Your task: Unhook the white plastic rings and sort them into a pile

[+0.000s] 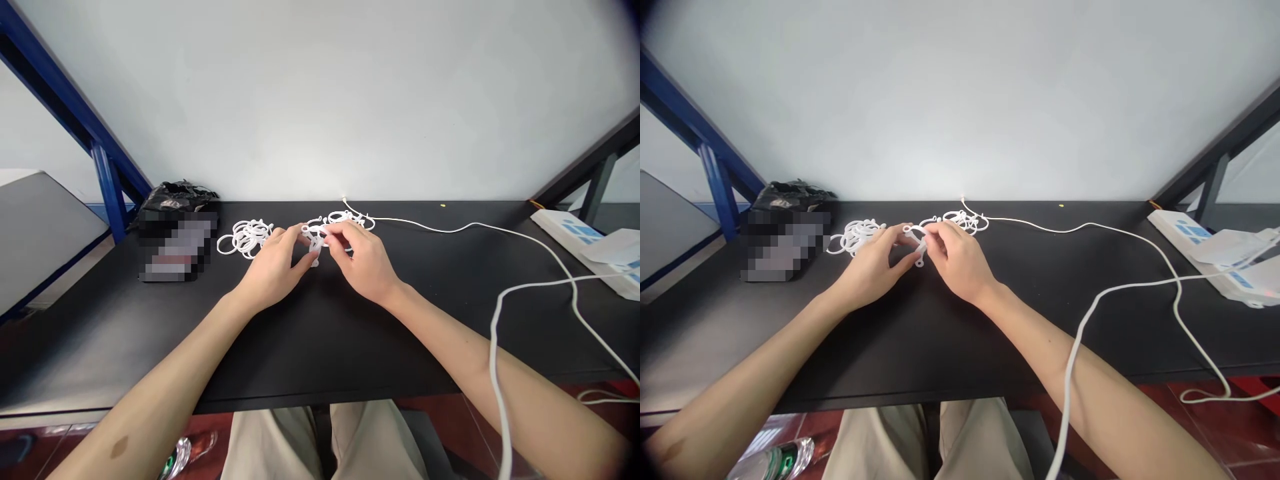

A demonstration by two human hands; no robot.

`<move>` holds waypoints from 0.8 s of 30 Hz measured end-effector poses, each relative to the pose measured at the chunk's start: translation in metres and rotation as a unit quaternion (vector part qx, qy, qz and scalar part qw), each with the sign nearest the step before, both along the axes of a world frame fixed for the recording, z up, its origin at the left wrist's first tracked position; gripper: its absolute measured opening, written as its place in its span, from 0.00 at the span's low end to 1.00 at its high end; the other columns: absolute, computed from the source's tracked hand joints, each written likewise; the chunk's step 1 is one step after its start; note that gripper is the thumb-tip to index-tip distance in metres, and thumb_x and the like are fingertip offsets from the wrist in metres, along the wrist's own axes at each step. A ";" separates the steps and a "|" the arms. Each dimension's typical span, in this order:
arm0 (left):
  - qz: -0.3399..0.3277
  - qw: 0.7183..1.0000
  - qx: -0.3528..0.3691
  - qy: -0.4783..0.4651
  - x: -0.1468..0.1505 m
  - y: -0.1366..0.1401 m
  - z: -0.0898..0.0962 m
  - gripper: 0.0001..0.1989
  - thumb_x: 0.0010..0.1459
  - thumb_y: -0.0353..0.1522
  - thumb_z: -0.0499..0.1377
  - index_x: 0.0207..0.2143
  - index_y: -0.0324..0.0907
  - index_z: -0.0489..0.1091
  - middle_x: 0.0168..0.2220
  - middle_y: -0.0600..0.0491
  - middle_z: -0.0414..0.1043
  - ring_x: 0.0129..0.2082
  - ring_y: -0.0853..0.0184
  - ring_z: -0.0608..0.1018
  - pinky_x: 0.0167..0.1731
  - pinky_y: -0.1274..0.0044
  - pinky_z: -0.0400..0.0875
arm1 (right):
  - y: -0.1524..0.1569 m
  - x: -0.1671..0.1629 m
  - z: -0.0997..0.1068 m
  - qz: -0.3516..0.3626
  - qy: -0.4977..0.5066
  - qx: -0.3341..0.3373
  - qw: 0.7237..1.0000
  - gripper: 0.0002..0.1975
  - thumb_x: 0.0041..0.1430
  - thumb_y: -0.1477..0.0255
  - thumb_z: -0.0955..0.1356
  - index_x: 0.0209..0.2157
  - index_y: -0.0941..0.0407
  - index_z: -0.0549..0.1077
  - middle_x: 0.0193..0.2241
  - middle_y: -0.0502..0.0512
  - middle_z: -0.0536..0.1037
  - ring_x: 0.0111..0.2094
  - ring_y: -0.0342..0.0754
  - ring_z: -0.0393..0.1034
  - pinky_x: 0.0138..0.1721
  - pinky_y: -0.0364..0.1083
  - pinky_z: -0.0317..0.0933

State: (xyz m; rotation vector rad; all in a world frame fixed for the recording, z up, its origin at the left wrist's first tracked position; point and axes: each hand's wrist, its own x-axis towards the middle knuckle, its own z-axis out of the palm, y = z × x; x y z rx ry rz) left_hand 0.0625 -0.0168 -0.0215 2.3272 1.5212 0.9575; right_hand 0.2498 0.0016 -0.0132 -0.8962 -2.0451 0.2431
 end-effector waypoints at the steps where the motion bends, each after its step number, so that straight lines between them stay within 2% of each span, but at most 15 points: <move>1: 0.000 1.000 -0.008 -0.007 0.000 0.000 0.000 0.20 0.63 0.37 0.57 0.56 0.43 0.61 0.45 0.50 0.75 0.48 0.59 0.72 0.45 0.67 0.69 | 0.000 0.000 0.000 -0.001 0.007 -0.008 1.000 0.08 0.68 0.71 0.61 0.41 0.55 0.72 0.34 0.52 0.76 0.33 0.44 0.69 0.34 0.44 0.64; 4: -0.007 0.999 -0.031 -0.020 0.001 0.001 -0.002 0.23 0.61 0.36 0.58 0.58 0.43 0.59 0.43 0.51 0.76 0.47 0.59 0.73 0.43 0.68 0.70 | 0.001 0.001 -0.001 -0.001 0.022 -0.033 0.999 0.09 0.68 0.70 0.62 0.41 0.55 0.72 0.33 0.52 0.77 0.33 0.44 0.71 0.35 0.44 0.64; 11: -0.024 0.997 -0.045 -0.052 0.000 0.006 -0.008 0.27 0.61 0.31 0.57 0.61 0.42 0.55 0.39 0.53 0.76 0.45 0.62 0.75 0.47 0.67 0.69 | 0.001 0.001 -0.001 0.000 0.026 -0.062 0.998 0.10 0.68 0.69 0.61 0.41 0.55 0.73 0.34 0.53 0.77 0.32 0.44 0.72 0.35 0.45 0.65; 18: -0.001 0.999 -0.028 -0.044 -0.005 0.008 -0.007 0.23 0.62 0.32 0.55 0.59 0.42 0.58 0.38 0.53 0.75 0.42 0.64 0.75 0.46 0.68 0.70 | 0.003 0.002 -0.003 -0.042 0.020 -0.021 0.999 0.10 0.67 0.69 0.62 0.38 0.55 0.74 0.32 0.51 0.78 0.31 0.43 0.69 0.34 0.44 0.63; 24: 0.018 0.999 -0.020 -0.030 -0.006 0.006 -0.004 0.18 0.61 0.31 0.54 0.55 0.44 0.63 0.38 0.54 0.75 0.41 0.63 0.74 0.43 0.69 0.71 | 0.002 0.003 0.001 -0.082 0.022 -0.026 0.996 0.11 0.66 0.69 0.62 0.37 0.55 0.75 0.32 0.52 0.78 0.28 0.43 0.67 0.32 0.44 0.61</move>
